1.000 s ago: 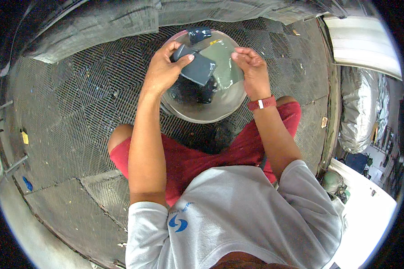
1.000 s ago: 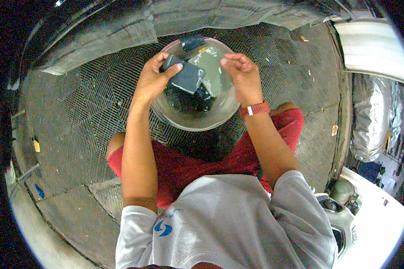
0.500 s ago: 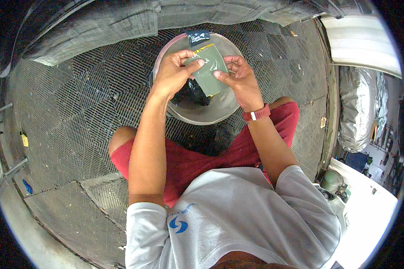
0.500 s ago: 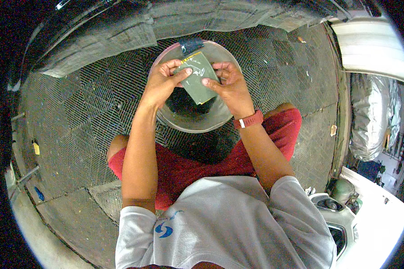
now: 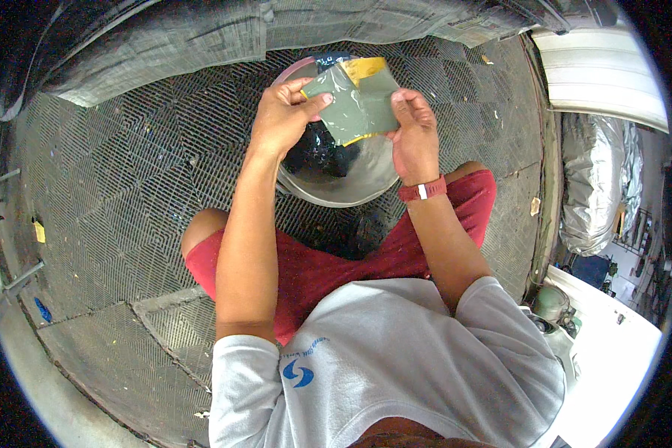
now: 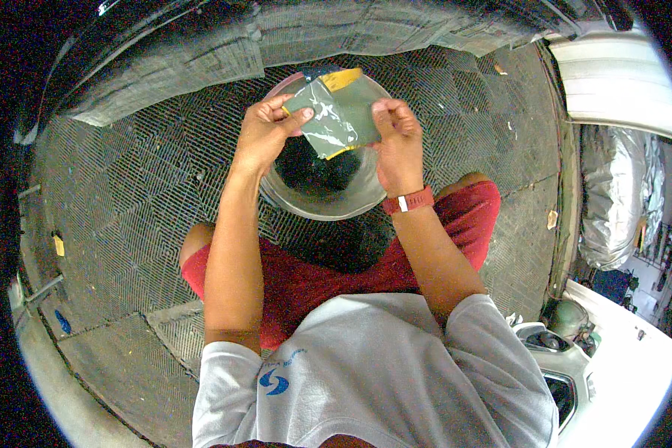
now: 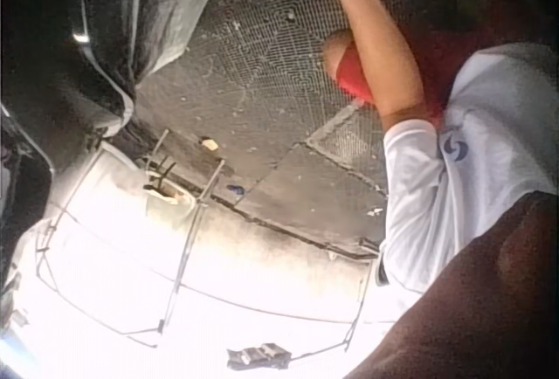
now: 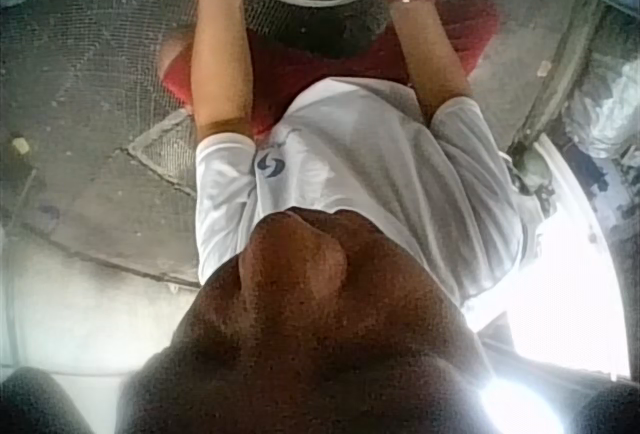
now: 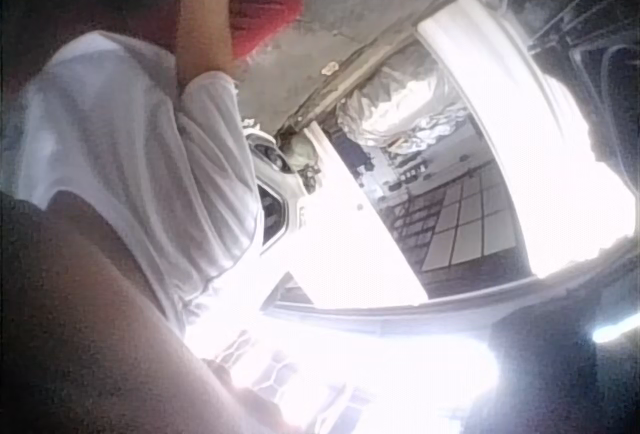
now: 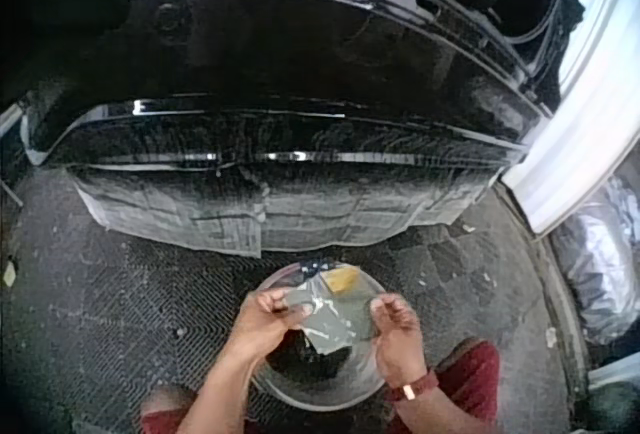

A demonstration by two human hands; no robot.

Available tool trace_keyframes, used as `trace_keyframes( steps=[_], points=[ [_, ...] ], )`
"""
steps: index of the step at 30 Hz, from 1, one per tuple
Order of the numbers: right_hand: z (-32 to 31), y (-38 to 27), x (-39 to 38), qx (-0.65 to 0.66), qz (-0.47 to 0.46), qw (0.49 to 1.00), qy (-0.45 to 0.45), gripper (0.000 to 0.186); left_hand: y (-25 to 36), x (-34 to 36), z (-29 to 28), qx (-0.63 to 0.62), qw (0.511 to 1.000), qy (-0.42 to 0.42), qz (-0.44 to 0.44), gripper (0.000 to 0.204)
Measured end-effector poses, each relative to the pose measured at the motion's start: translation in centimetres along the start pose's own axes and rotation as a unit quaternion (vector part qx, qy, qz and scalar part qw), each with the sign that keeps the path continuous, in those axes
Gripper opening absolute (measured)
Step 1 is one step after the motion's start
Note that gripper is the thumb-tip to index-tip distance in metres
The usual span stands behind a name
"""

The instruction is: The person sands the surface of a black car bumper using a sanding block and a sponge. They repeatedly dip the sponge into a bucket of water and wipe the bumper to clean off residue.

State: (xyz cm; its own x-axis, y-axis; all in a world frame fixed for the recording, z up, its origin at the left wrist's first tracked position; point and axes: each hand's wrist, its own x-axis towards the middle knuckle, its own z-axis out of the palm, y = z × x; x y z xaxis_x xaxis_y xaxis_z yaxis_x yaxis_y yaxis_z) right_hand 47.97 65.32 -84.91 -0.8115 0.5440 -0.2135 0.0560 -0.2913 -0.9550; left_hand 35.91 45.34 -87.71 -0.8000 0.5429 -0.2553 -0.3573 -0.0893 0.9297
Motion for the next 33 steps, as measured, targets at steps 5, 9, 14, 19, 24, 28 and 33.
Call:
trace_keyframes(
  steps=[5, 9, 14, 19, 24, 28, 33],
  points=[
    [-0.9, -1.7, 0.3, 0.084, -0.060, 0.991, 0.083, 0.014, -0.3, 0.2, -0.5, 0.008, 0.999, 0.047, -0.005, 0.041],
    [-1.4, -3.5, 0.1, 0.057, -0.061, 0.989, 0.120, 0.018, -0.6, 0.3, -0.4, -0.041, 0.998, 0.037, 0.015, 0.041],
    [-0.4, -4.3, -1.6, -0.251, -0.100, 0.962, 0.033, 0.039, -0.6, 0.4, 0.0, -0.040, 0.998, 0.045, 0.037, 0.034],
    [1.9, -3.0, -3.9, -0.526, -0.276, 0.797, -0.111, 0.059, -0.6, 0.3, 0.4, -0.027, 0.996, 0.071, 0.039, 0.035],
    [3.3, -1.8, -4.1, -0.486, -0.237, 0.829, -0.141, 0.056, -0.7, 0.3, 0.8, -0.018, 0.996, 0.085, 0.014, 0.045],
    [3.4, -1.4, -2.9, -0.355, -0.212, 0.906, -0.086, 0.031, -0.1, 0.0, 0.8, -0.127, 0.991, 0.028, 0.024, 0.049],
    [3.1, -1.5, -1.4, -0.094, -0.017, 0.995, 0.020, 0.019, 0.7, -0.8, 0.7, -0.031, 0.999, -0.005, -0.017, 0.061]
  ],
)
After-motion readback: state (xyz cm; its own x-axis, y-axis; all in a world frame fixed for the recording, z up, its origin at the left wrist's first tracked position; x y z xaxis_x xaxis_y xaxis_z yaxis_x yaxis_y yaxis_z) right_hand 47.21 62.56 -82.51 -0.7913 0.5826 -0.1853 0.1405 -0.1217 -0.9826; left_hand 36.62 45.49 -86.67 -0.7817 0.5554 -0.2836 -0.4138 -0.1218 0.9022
